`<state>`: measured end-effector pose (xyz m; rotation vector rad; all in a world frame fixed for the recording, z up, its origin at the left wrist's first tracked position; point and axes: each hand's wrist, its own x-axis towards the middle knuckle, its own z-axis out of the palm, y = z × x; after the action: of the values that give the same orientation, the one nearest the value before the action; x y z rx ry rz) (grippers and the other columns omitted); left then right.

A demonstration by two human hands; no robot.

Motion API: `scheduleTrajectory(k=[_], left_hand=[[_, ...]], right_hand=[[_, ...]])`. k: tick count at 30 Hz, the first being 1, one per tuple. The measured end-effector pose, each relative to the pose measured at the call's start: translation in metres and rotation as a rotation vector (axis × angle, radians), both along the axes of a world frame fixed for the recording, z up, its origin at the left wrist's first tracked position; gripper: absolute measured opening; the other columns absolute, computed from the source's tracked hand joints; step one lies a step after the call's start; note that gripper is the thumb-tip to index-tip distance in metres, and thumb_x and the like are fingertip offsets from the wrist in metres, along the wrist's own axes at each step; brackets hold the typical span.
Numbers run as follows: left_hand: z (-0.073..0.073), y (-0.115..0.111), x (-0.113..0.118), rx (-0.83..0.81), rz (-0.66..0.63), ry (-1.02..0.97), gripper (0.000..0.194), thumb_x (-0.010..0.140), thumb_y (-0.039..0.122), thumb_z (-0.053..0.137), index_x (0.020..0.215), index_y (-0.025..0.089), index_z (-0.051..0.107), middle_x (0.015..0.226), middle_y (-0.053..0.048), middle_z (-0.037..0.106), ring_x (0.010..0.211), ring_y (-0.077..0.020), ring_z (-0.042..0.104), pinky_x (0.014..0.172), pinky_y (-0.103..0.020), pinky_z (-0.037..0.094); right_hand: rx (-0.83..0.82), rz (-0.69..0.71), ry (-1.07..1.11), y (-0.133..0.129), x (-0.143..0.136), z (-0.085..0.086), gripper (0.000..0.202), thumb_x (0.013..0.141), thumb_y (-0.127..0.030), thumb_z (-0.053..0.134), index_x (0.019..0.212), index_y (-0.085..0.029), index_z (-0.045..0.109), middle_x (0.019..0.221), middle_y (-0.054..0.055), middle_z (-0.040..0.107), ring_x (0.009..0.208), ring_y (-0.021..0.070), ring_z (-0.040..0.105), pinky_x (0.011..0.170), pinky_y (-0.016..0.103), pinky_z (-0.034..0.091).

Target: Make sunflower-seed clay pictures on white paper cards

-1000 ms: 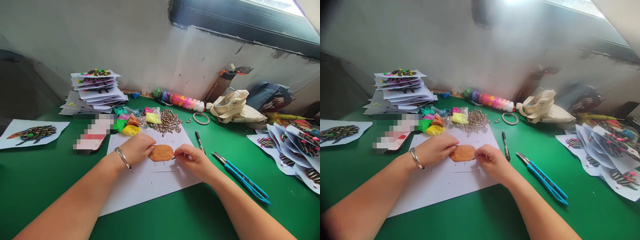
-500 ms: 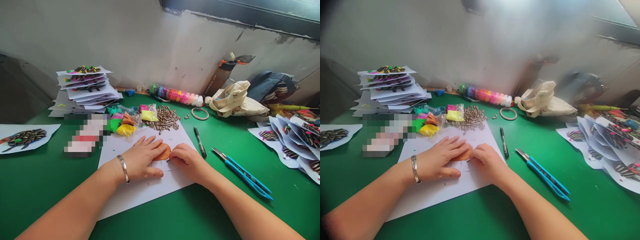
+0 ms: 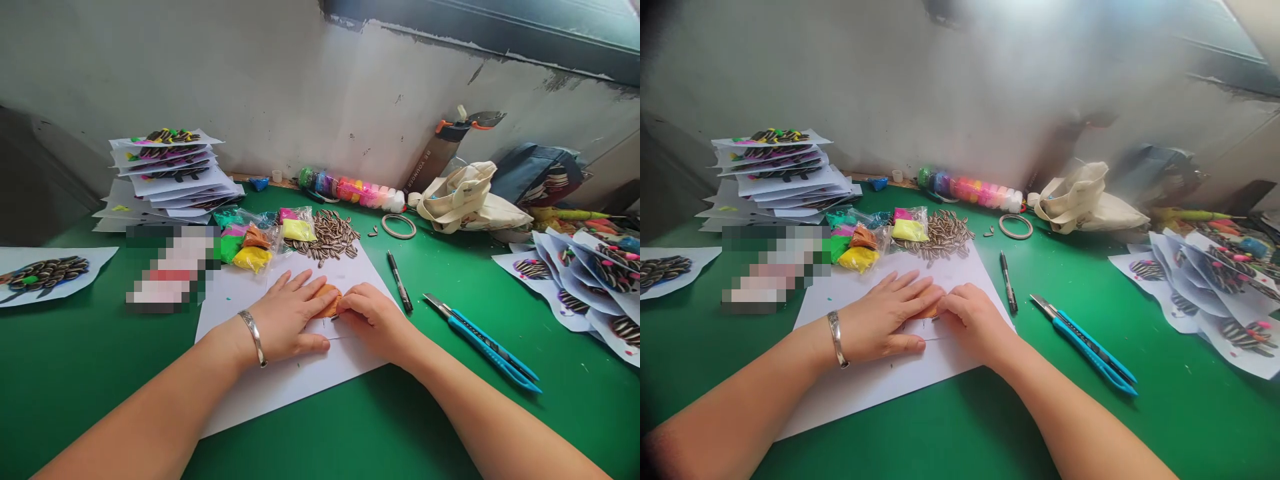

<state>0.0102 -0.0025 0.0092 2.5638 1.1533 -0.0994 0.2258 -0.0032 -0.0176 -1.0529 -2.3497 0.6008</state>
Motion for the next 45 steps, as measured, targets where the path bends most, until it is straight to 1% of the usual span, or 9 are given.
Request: scheduleTrajectory(k=[4, 11, 17, 20, 24, 29, 33, 38, 45], left_hand=[[-0.001, 0.000, 0.000, 0.000, 0.008, -0.001, 0.076, 0.081, 0.059, 0.055, 0.146, 0.030, 0.027, 0.155, -0.007, 0.026, 0.141, -0.0382, 0.015, 0.111, -0.061, 0.014], [-0.004, 0.000, -0.002, 0.015, -0.001, -0.045, 0.078, 0.081, 0.059, 0.056, 0.146, 0.030, 0.025, 0.154, -0.007, 0.027, 0.141, -0.0386, 0.016, 0.110, -0.061, 0.013], [0.000, 0.000, 0.000, -0.005, 0.009, -0.047, 0.074, 0.081, 0.056, 0.058, 0.144, 0.031, 0.029, 0.153, -0.009, 0.030, 0.140, -0.0390, 0.018, 0.109, -0.063, 0.016], [0.000, -0.001, 0.000, -0.003, 0.002, -0.052, 0.070, 0.081, 0.055, 0.057, 0.143, 0.034, 0.031, 0.152, -0.007, 0.031, 0.140, -0.0391, 0.019, 0.108, -0.063, 0.016], [-0.002, -0.001, -0.002, 0.005, -0.006, -0.035, 0.072, 0.083, 0.054, 0.056, 0.145, 0.037, 0.027, 0.155, -0.006, 0.027, 0.141, -0.0391, 0.016, 0.109, -0.063, 0.014], [-0.002, 0.000, -0.002, -0.004, -0.007, -0.015, 0.072, 0.083, 0.057, 0.055, 0.146, 0.036, 0.027, 0.156, -0.007, 0.024, 0.141, -0.0398, 0.014, 0.109, -0.064, 0.013], [-0.001, 0.000, -0.002, -0.007, -0.001, -0.016, 0.074, 0.083, 0.057, 0.054, 0.147, 0.035, 0.025, 0.155, -0.007, 0.025, 0.141, -0.0391, 0.015, 0.110, -0.063, 0.013], [-0.002, 0.000, -0.002, -0.005, 0.002, -0.035, 0.070, 0.082, 0.055, 0.056, 0.144, 0.038, 0.029, 0.155, -0.005, 0.026, 0.141, -0.0388, 0.015, 0.110, -0.063, 0.012], [0.001, -0.001, -0.001, -0.015, 0.009, -0.006, 0.071, 0.083, 0.055, 0.053, 0.146, 0.037, 0.025, 0.156, -0.006, 0.023, 0.142, -0.0384, 0.013, 0.110, -0.063, 0.012]], right_hand=[[0.020, -0.029, -0.027, -0.001, -0.003, 0.001, 0.016, 0.089, -0.009, 0.051, 0.085, -0.021, 0.062, 0.085, 0.004, 0.061, 0.083, 0.0176, 0.054, 0.075, 0.032, 0.044], [0.019, -0.012, -0.007, -0.005, -0.005, 0.002, 0.015, 0.088, -0.011, 0.052, 0.082, -0.021, 0.061, 0.081, 0.004, 0.060, 0.081, 0.0179, 0.053, 0.074, 0.032, 0.044], [-0.097, -0.022, 0.082, 0.001, 0.003, 0.004, 0.015, 0.088, -0.010, 0.052, 0.086, -0.022, 0.062, 0.081, 0.002, 0.058, 0.078, 0.0152, 0.054, 0.069, 0.027, 0.044], [-0.076, -0.006, 0.045, 0.004, 0.007, 0.003, 0.016, 0.089, -0.010, 0.052, 0.086, -0.022, 0.063, 0.081, 0.002, 0.058, 0.080, 0.0159, 0.053, 0.071, 0.028, 0.043], [-0.014, -0.016, 0.037, 0.007, 0.007, -0.001, 0.019, 0.089, -0.009, 0.052, 0.087, -0.022, 0.065, 0.082, 0.002, 0.059, 0.081, 0.0162, 0.053, 0.073, 0.029, 0.044], [-0.077, 0.009, 0.050, 0.009, 0.008, 0.000, 0.017, 0.089, -0.011, 0.052, 0.087, -0.022, 0.064, 0.083, 0.002, 0.060, 0.082, 0.0160, 0.055, 0.072, 0.028, 0.045], [-0.077, -0.003, 0.036, 0.011, 0.008, 0.002, 0.018, 0.089, -0.011, 0.052, 0.088, -0.022, 0.066, 0.083, 0.002, 0.061, 0.083, 0.0163, 0.055, 0.074, 0.029, 0.044], [-0.124, 0.007, 0.049, 0.014, 0.014, 0.006, 0.018, 0.088, -0.009, 0.052, 0.084, -0.022, 0.064, 0.083, 0.002, 0.061, 0.081, 0.0153, 0.056, 0.072, 0.028, 0.045], [-0.068, 0.002, 0.017, 0.019, 0.013, 0.003, 0.020, 0.087, -0.007, 0.052, 0.087, -0.023, 0.065, 0.084, 0.002, 0.061, 0.084, 0.0157, 0.055, 0.075, 0.028, 0.044]])
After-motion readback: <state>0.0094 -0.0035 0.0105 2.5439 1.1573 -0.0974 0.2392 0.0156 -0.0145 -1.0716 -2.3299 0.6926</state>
